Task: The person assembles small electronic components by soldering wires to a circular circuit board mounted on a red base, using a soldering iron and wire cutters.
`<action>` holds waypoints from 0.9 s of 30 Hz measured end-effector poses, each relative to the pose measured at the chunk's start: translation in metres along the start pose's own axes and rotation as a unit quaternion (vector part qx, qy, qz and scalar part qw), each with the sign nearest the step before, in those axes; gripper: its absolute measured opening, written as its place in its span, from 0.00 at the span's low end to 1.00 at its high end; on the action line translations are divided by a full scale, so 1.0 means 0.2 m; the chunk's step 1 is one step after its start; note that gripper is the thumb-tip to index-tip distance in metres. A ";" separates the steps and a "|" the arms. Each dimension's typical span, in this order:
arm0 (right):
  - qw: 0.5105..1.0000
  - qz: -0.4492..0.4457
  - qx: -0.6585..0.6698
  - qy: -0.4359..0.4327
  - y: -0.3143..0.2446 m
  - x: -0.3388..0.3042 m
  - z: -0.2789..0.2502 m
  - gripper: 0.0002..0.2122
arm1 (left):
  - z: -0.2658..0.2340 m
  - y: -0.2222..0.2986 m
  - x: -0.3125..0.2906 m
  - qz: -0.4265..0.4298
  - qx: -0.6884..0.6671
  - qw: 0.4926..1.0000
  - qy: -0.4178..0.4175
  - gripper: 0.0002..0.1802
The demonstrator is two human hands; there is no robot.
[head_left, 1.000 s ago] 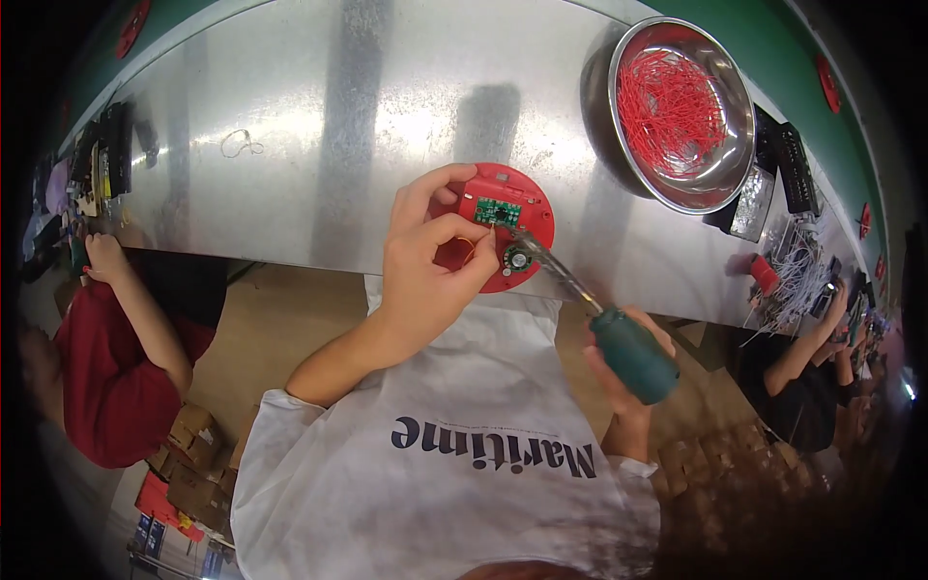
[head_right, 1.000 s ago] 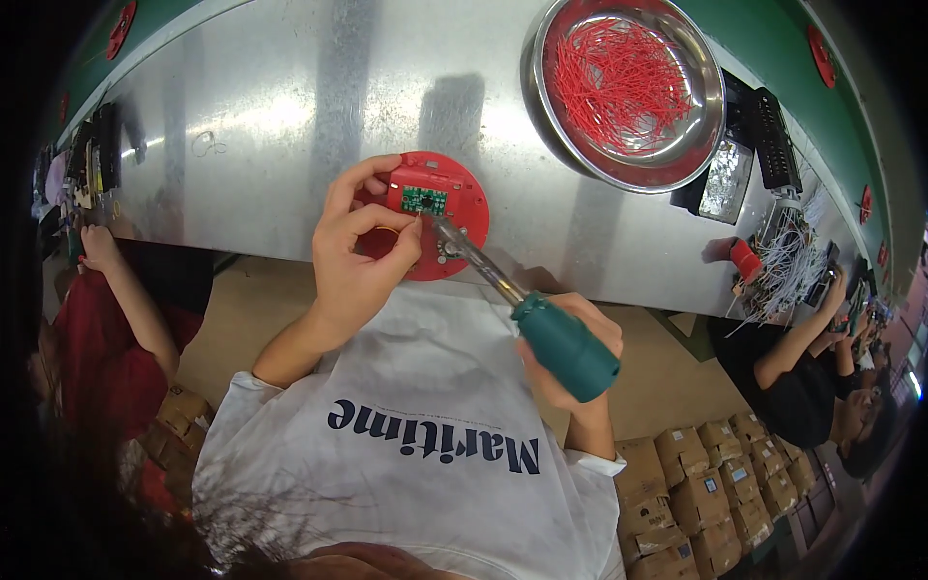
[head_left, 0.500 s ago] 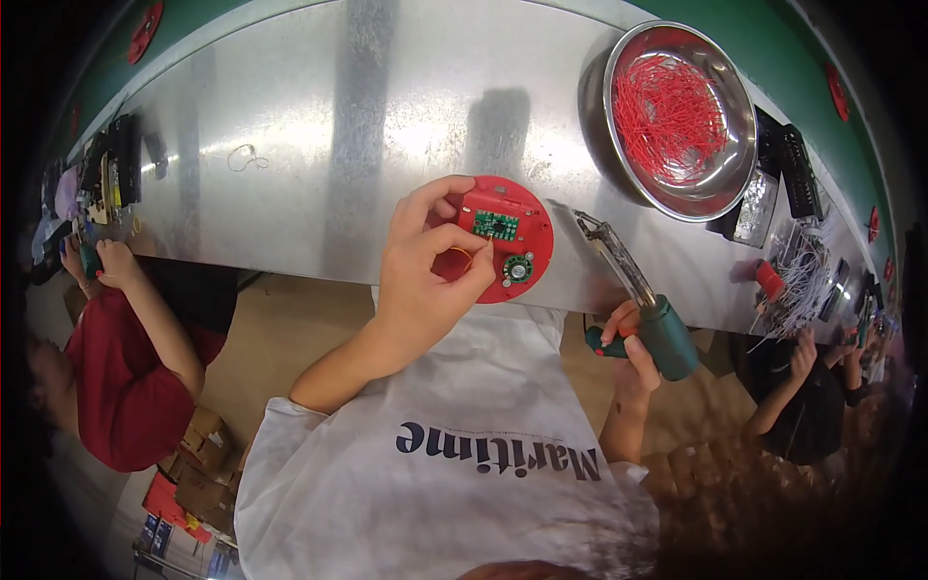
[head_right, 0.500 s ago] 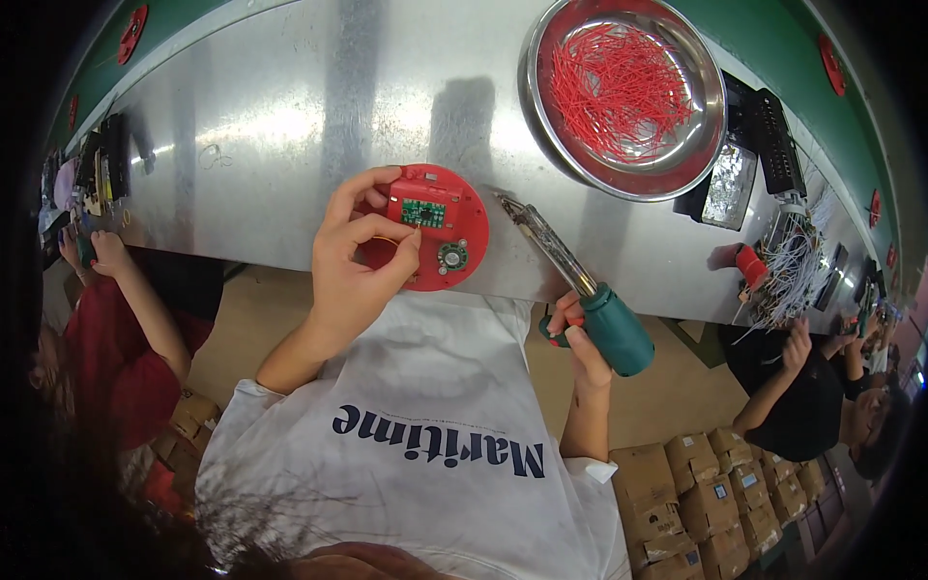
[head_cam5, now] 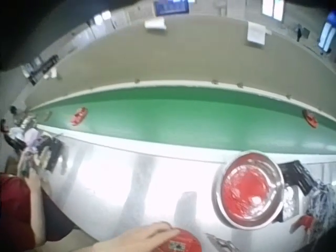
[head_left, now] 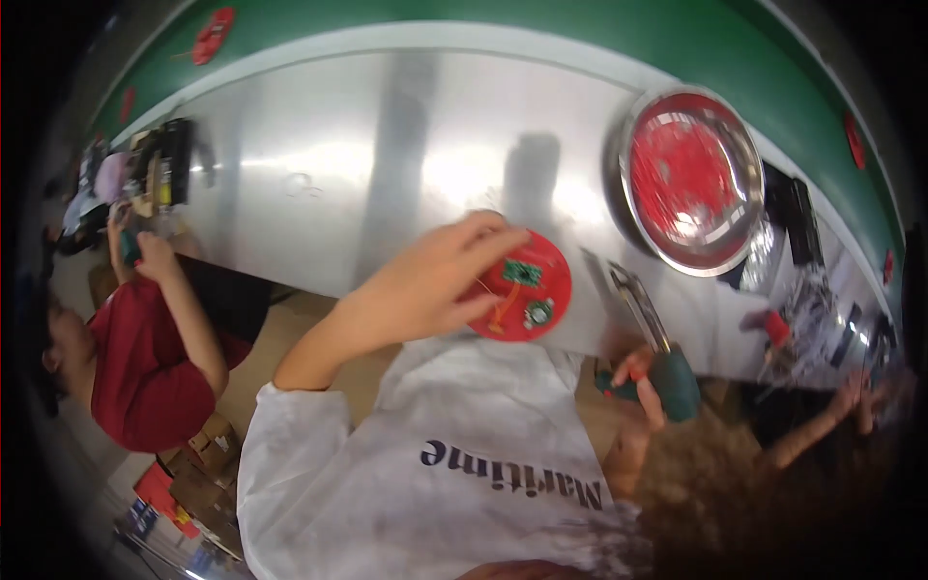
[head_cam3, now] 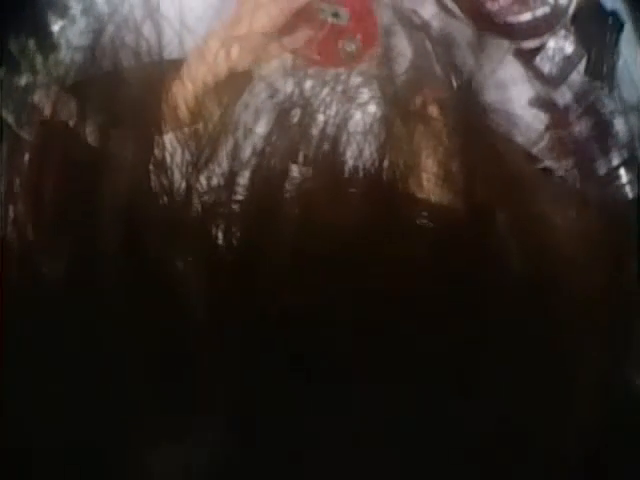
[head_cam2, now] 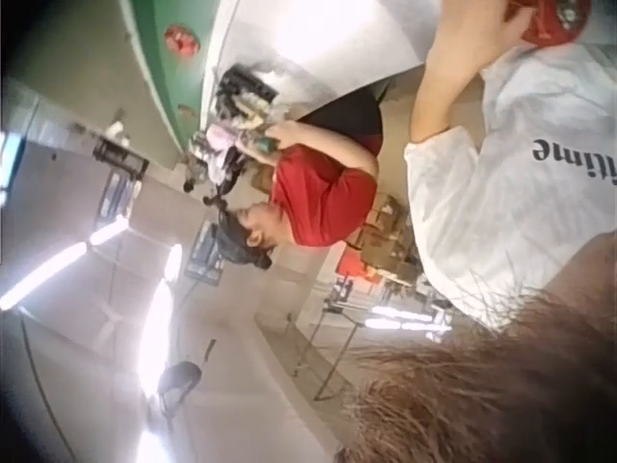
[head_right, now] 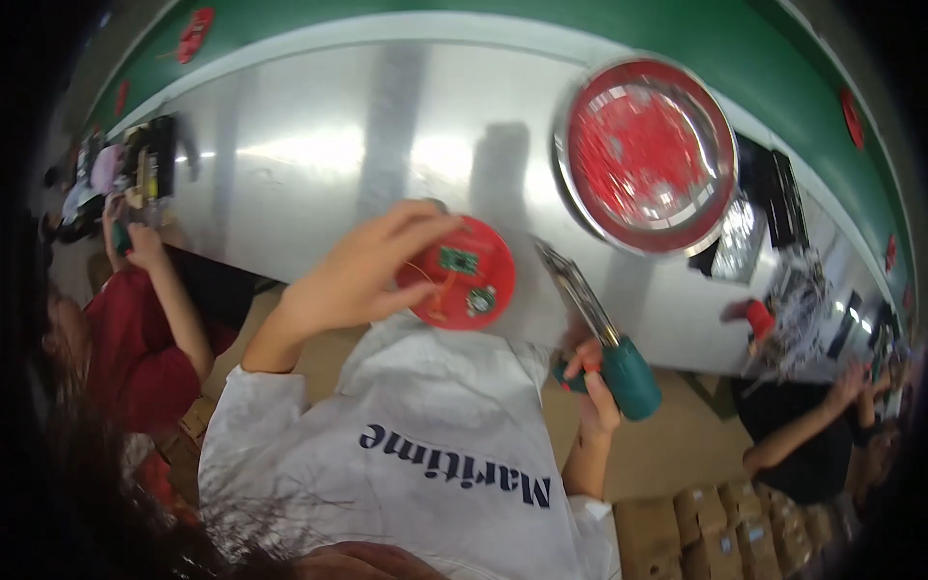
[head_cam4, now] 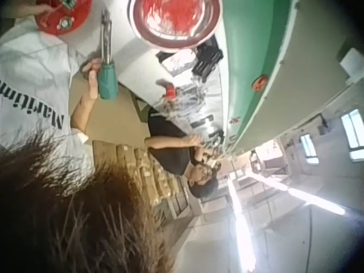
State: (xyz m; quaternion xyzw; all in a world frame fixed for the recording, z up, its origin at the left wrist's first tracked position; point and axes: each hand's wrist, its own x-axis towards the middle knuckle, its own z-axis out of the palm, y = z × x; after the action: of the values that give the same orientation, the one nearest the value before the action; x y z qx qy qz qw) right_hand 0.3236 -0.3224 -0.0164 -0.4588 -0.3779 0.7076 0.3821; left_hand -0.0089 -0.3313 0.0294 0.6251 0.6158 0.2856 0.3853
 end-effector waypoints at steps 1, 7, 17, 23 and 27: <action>1.000 0.020 0.010 0.015 0.00 -0.02 0.00 0.13 | -0.03 0.00 0.01 0.039 0.074 0.995 -0.057 0.26; 0.997 -0.043 0.057 -0.021 0.10 -0.01 -0.12 0.14 | -0.21 -0.11 0.21 -0.052 0.162 0.985 0.024 0.29; 0.997 -0.027 0.073 0.012 0.09 0.01 -0.08 0.12 | -1.45 -1.27 0.39 -0.275 0.406 0.761 0.424 0.43; 0.996 -0.029 0.082 0.033 0.09 0.02 -0.05 0.12 | -1.47 -1.25 0.40 -0.381 0.420 0.748 0.344 0.45; 0.997 -0.016 0.063 0.038 0.04 0.02 -0.02 0.12 | -1.10 -0.90 0.49 -0.159 0.466 0.825 0.279 0.37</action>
State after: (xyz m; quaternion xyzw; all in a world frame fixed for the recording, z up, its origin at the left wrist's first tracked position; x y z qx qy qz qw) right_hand 0.3254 -0.3218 -0.0270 -0.4546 -0.3251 0.7058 0.4353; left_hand -0.2827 -0.2152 -0.0127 0.5173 0.8477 0.0621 -0.1001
